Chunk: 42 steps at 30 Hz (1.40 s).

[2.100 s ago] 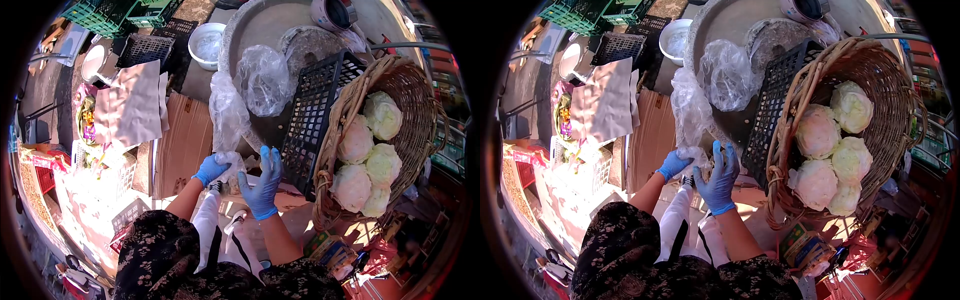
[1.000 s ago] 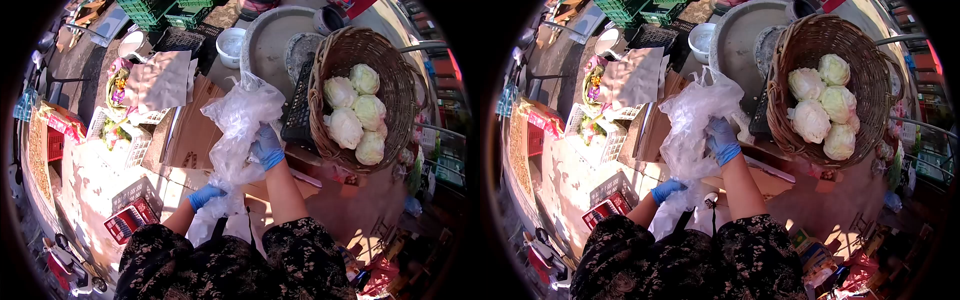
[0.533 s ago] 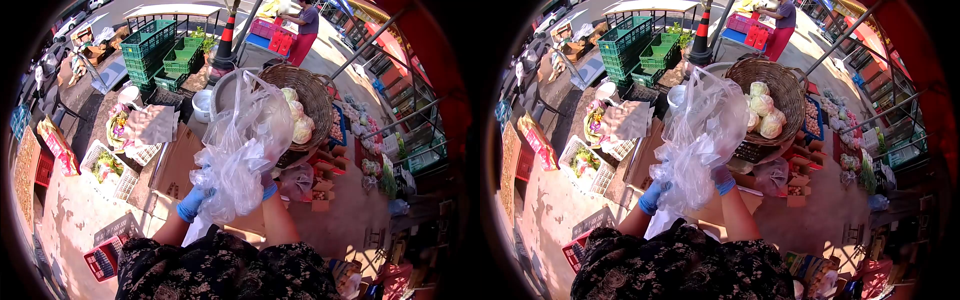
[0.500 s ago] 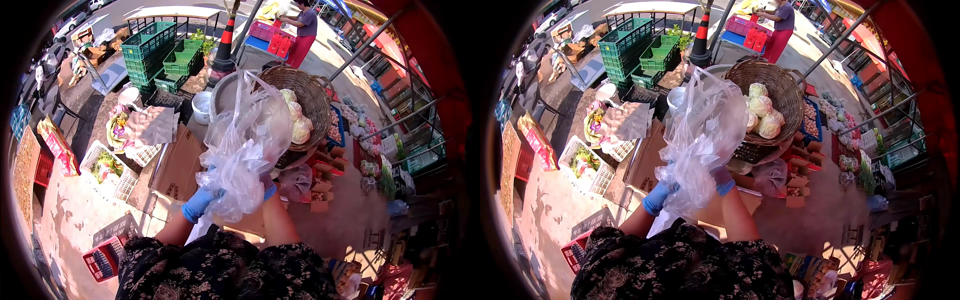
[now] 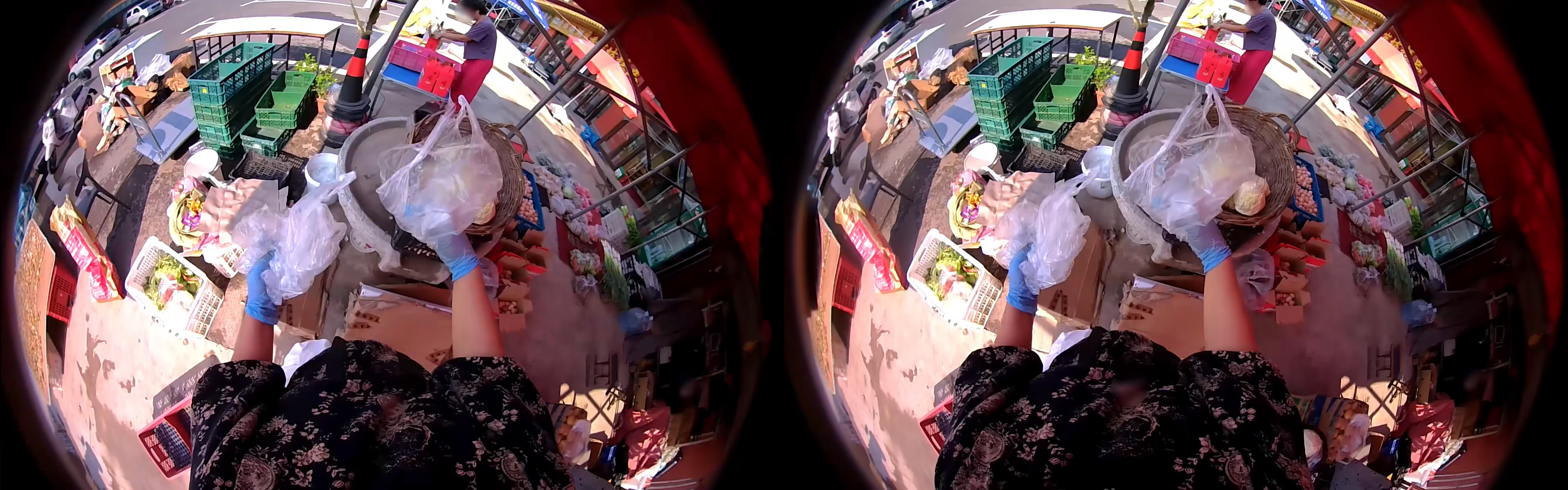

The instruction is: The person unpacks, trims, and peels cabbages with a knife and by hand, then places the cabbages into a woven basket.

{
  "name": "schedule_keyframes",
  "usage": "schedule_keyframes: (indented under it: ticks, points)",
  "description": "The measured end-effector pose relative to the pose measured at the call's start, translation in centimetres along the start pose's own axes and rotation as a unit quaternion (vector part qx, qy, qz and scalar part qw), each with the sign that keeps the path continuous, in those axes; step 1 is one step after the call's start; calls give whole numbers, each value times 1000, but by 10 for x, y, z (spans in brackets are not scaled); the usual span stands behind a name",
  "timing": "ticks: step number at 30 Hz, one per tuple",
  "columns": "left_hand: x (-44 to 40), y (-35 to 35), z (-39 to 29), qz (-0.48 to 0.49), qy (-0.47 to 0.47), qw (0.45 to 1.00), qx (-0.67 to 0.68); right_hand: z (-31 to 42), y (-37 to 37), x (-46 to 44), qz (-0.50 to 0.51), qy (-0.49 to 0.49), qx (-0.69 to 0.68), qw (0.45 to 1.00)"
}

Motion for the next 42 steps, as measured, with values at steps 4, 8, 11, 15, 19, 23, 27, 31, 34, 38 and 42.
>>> schedule_keyframes:
  ticks: [4,8,11,15,19,23,27,31,34,38,42]
  points:
    - [12,7,-32,24,-48,998,21,32,-12,-40,24,-251,-228,940]
    - [0,39,-37,22,-67,997,34,84,-14,-69,229,-384,151,882]
    - [-9,0,-47,-24,-76,997,-10,132,-2,-91,157,-337,60,926]
    - [-12,-35,-52,-70,-125,975,-169,182,6,-106,105,-115,-101,983]
    - [-20,-50,-42,-89,-135,963,-214,177,-31,-97,-8,-176,-249,952]
    - [-29,-29,-68,-18,-129,991,-5,123,-16,-86,-196,-267,-331,884]
    - [-28,1,-81,6,-79,997,-8,94,10,-74,-260,-331,-346,839]
    - [-30,7,-73,1,-69,998,-10,93,14,-74,-315,-357,-466,746]
    - [-29,8,-67,15,-67,998,-9,84,7,-69,-338,-385,-558,653]
    - [-29,19,-55,55,-139,976,-156,72,-6,-59,-355,-391,-575,624]
    - [-5,-38,-49,92,-7,995,24,119,-5,-73,-227,-277,-396,846]
Point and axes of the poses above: each hand's wrist, its own x-axis away from the middle knuckle, its own y-axis out of the back of the hand, z = x × y, the point moved 1 cm from there along -x, towards the middle knuckle, and after that the axes turned 5 degrees about -x, right-handed, at the moved point
